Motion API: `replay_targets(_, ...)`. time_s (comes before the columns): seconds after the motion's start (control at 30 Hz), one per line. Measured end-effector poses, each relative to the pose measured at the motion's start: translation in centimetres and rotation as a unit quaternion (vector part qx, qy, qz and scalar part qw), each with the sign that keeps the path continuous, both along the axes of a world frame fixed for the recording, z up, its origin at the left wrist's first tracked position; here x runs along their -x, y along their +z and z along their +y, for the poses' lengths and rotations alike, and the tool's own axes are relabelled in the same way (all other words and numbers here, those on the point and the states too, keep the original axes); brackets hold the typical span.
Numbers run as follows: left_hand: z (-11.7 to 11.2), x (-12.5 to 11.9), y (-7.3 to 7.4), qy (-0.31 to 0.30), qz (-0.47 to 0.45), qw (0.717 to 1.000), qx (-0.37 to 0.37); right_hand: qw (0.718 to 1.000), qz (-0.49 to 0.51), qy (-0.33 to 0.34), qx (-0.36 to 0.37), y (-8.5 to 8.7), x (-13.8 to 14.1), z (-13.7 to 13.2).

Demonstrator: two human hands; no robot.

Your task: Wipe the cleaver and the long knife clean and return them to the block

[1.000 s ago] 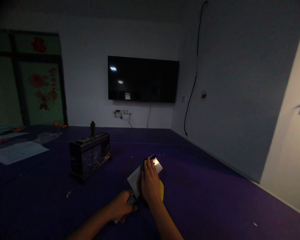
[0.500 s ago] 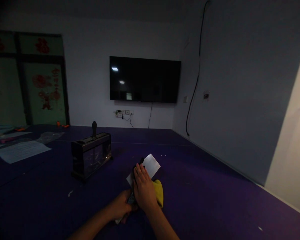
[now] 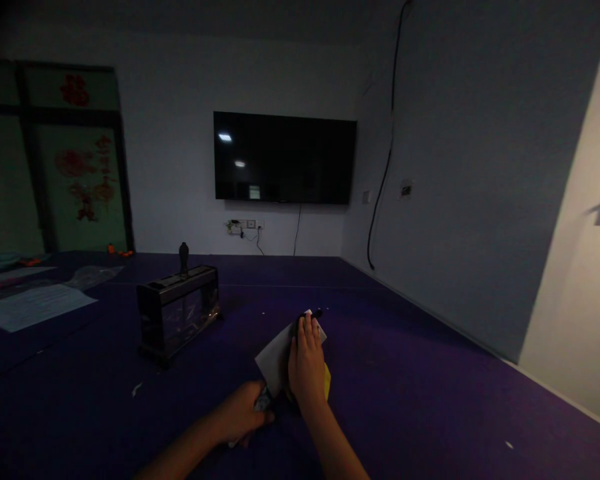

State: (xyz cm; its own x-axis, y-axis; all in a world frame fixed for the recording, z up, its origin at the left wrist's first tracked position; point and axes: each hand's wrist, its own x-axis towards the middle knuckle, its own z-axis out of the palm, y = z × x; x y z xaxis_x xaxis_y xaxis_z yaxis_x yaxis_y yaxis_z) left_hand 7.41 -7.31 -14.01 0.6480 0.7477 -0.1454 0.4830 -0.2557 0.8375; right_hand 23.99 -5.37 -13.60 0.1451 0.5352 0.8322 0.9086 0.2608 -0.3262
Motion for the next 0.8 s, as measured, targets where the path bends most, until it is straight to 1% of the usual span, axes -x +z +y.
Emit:
replay_targets(0.17,-0.2,0.1,0.1,-0.005,0.028,0.999,-0.029,1.000,0.014,-0.007,-0.019,0.6,-0.6,-0.2)
replay_targets(0.33,-0.2,0.3,0.2,-0.014,0.042,0.998,-0.045,0.999,0.028,-0.013,-0.035,0.8,-1.3,-0.1)
replay_targets(0.6,-0.3,0.3,0.3,-0.012,0.036,0.998,-0.044,0.999,0.041,-0.015,-0.025,0.6,-1.4,0.0)
replay_targets(0.8,-0.2,0.2,0.3,-0.005,0.025,0.999,-0.035,1.000,0.017,-0.005,-0.021,0.2,-0.9,0.0)
